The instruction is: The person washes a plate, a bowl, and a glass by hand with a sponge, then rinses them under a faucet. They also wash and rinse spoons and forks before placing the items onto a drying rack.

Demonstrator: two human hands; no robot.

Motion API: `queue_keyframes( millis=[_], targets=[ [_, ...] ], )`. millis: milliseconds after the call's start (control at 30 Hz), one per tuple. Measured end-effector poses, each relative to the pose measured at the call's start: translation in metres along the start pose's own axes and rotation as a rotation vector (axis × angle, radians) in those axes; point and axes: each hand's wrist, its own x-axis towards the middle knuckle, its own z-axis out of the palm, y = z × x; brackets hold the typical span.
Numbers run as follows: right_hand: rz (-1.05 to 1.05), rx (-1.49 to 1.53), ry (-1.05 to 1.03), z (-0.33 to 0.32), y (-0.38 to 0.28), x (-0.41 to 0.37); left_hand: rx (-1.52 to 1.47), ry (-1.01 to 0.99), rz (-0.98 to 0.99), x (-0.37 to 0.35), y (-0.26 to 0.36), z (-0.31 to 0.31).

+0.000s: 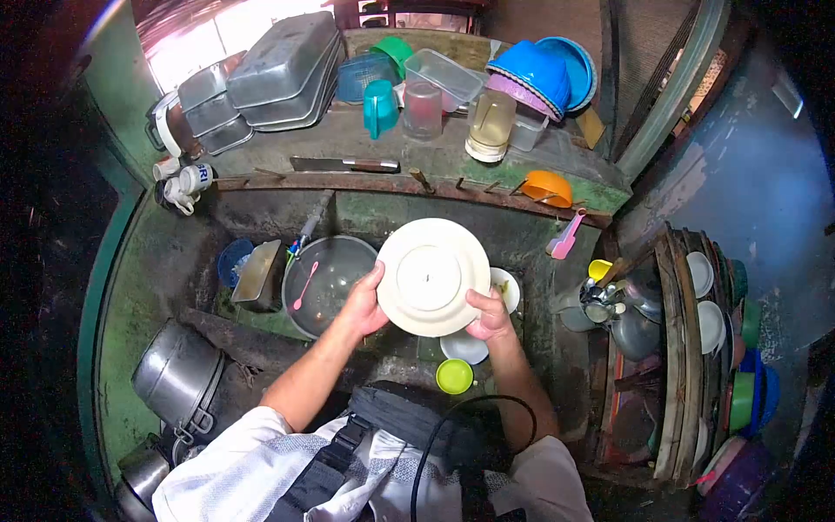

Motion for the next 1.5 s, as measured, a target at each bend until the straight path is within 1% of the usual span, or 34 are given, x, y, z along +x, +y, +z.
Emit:
queue_keyframes(
  millis=[67,100,167,200,267,300,333,400,433,467,533,567,600,633,667,700,733,767,800,833,867,900,933,1000,1067,1100,1133,1167,1200,1267,1300,1400,1467,1500],
  targets=[
    [0.094,0.000,0.051,-0.018,0.003,-0.004,0.086,-0.069,0.056,-0.009,0.000,0.010],
    [0.089,0.002,0.051,-0.036,0.005,-0.001,0.090,-0.070,0.052,-0.008,0.000,0.010],
    [-0.198,-0.481,0.529,-0.066,0.007,0.007,0.277,0.040,0.147,-0.009,-0.007,0.006],
    [-0.373,-0.827,0.619,-0.043,0.000,0.013,0.278,0.042,0.137,-0.008,-0.013,0.001],
    [-0.597,-1.286,0.515,-0.006,-0.006,0.027,0.560,0.052,0.218,-0.004,-0.025,-0.010],
    [-0.704,-1.425,0.351,0.007,-0.004,0.035,0.627,0.121,0.193,-0.012,-0.027,0.013],
    [-0.805,-1.554,0.179,0.020,0.002,0.039,0.630,0.123,0.182,-0.010,-0.029,0.010],
    [-0.835,-1.774,-0.130,0.068,0.010,0.034,1.027,-0.001,0.277,-0.004,-0.028,0.006],
    [-0.823,-1.769,-0.212,0.072,0.008,0.037,1.028,-0.025,0.315,-0.010,-0.025,0.018],
    [-0.874,-1.740,-0.143,0.069,0.003,0.041,0.935,0.010,0.256,-0.015,-0.025,0.018],
    [-0.689,-1.415,0.334,0.050,-0.009,0.056,0.908,0.020,0.258,-0.021,-0.022,0.017],
    [-0.815,-1.573,0.298,0.049,-0.015,0.059,0.908,0.027,0.256,-0.024,-0.022,0.017],
    [-0.819,-1.570,0.298,0.050,-0.009,0.055,0.761,0.054,0.254,-0.024,-0.019,0.019],
    [-0.890,-1.671,0.070,0.053,-0.003,0.050,0.609,0.073,0.263,-0.019,-0.016,0.023],
    [-0.942,-1.758,-0.161,0.068,0.002,0.041,0.605,0.075,0.269,-0.018,-0.014,0.026],
    [-0.919,-1.816,-0.263,0.090,0.004,0.032,0.554,0.073,0.289,-0.021,-0.013,0.028],
    [-0.918,-1.813,-0.258,0.084,0.007,0.033,0.506,0.068,0.310,-0.023,-0.011,0.031],
    [-0.949,-1.743,-0.027,0.070,0.012,0.035,0.480,0.141,0.344,-0.025,-0.011,0.036],
    [-0.977,-1.664,0.191,0.059,0.013,0.038,0.479,0.140,0.351,-0.025,-0.008,0.039],
    [-0.930,-1.724,0.141,0.050,0.016,0.033,0.389,0.156,0.359,-0.026,-0.005,0.042],
    [-0.861,-1.780,-0.002,0.040,0.028,0.026,0.297,0.171,0.365,-0.025,-0.003,0.044],
    [-0.841,-1.783,-0.040,0.057,0.030,0.022,0.339,0.076,0.385,-0.023,-0.002,0.040],
    [-0.823,-1.787,-0.070,0.074,0.030,0.020,0.343,0.072,0.381,-0.020,-0.006,0.036],
    [-0.905,-1.865,-0.084,0.091,0.014,0.034,0.330,0.096,0.323,-0.020,-0.019,0.030],
    [-0.763,-1.919,-0.371,0.102,-0.011,0.047,0.311,0.047,0.278,-0.026,-0.023,0.037],
    [-0.818,-1.924,-0.353,0.093,-0.014,0.057,0.292,0.029,0.270,-0.027,-0.020,0.042],
    [-0.852,-1.880,-0.229,0.085,-0.019,0.064,0.272,0.014,0.260,-0.028,-0.019,0.044],
    [-0.746,-1.690,0.015,0.076,-0.026,0.069,0.301,0.097,0.262,-0.028,-0.016,0.043],
    [-0.641,-1.488,0.232,0.064,-0.031,0.073,0.276,-0.001,0.283,-0.029,-0.011,0.048],
    [-0.645,-1.352,0.579,0.040,-0.023,0.064,0.123,0.009,0.323,-0.029,-0.004,0.055],
    [-0.759,-1.395,0.583,0.031,-0.006,0.052,0.121,0.008,0.336,-0.025,0.001,0.059],
    [-1.108,-1.650,0.353,0.057,0.040,0.030,0.011,0.036,0.427,-0.015,0.001,0.057],
    [-1.011,-1.899,-0.034,0.077,0.043,0.028,0.048,0.055,0.381,-0.009,-0.008,0.042],
    [-1.014,-1.890,-0.153,0.091,0.039,0.033,0.133,0.133,0.330,-0.014,-0.012,0.035]
  ],
)
